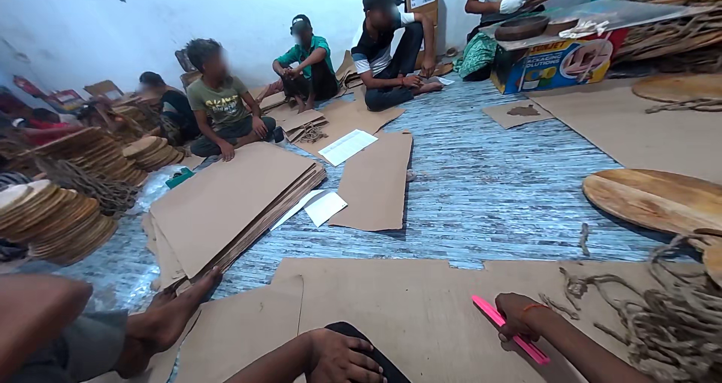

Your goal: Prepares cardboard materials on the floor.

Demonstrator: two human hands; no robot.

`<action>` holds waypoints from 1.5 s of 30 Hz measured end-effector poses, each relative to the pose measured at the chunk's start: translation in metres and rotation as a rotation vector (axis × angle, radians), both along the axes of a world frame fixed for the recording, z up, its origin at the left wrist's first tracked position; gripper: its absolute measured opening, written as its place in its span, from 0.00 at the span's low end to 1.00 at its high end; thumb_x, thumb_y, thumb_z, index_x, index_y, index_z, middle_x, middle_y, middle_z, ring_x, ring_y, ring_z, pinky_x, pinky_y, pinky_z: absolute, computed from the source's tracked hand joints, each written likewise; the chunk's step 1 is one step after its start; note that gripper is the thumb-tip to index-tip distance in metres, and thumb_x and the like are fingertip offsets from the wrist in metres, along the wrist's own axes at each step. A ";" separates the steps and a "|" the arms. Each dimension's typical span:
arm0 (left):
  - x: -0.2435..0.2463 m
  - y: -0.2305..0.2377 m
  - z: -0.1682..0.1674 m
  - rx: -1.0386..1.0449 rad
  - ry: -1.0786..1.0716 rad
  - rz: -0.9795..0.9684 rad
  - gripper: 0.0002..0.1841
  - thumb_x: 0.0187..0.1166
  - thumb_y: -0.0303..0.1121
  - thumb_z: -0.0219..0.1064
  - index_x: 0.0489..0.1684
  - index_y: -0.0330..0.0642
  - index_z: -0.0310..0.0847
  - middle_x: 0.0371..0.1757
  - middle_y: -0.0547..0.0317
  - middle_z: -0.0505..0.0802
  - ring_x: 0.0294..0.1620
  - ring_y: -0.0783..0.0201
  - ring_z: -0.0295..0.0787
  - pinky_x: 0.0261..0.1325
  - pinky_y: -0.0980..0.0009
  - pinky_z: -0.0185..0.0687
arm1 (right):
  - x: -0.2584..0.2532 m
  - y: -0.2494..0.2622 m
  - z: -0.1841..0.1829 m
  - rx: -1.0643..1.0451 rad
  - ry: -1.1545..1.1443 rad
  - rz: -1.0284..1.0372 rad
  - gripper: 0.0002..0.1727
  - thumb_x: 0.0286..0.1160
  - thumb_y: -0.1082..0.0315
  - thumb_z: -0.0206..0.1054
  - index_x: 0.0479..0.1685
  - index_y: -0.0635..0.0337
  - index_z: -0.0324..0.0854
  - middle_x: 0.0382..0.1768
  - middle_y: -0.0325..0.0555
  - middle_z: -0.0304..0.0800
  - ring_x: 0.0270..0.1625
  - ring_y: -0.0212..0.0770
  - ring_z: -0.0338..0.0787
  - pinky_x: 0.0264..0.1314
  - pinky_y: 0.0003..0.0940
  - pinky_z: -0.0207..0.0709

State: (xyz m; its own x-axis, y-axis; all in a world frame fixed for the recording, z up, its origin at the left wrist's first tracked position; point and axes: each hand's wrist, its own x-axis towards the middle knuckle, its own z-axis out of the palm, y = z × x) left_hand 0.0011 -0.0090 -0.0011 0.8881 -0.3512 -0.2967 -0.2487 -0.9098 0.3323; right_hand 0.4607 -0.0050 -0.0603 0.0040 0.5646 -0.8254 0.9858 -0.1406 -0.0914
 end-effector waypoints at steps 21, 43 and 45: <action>0.001 -0.001 0.002 -0.003 -0.013 -0.004 0.62 0.44 0.76 0.74 0.87 0.48 0.69 0.88 0.39 0.69 0.92 0.46 0.57 0.93 0.49 0.40 | 0.001 0.000 -0.003 0.027 0.014 0.091 0.29 0.68 0.55 0.81 0.62 0.68 0.84 0.59 0.69 0.89 0.64 0.66 0.88 0.67 0.67 0.77; 0.019 -0.019 0.053 0.050 0.180 0.121 0.65 0.50 0.81 0.63 0.91 0.44 0.60 0.92 0.43 0.62 0.95 0.48 0.48 0.93 0.51 0.37 | -0.003 -0.002 0.005 -0.044 0.078 -0.044 0.25 0.78 0.53 0.74 0.54 0.71 0.85 0.45 0.62 0.91 0.45 0.53 0.91 0.53 0.53 0.82; 0.028 -0.029 0.077 0.047 0.257 0.196 0.69 0.44 0.83 0.63 0.91 0.42 0.59 0.93 0.44 0.60 0.96 0.47 0.46 0.93 0.51 0.37 | -0.003 -0.001 0.004 -0.033 0.049 -0.018 0.25 0.76 0.53 0.75 0.51 0.71 0.85 0.44 0.63 0.91 0.45 0.56 0.91 0.52 0.55 0.81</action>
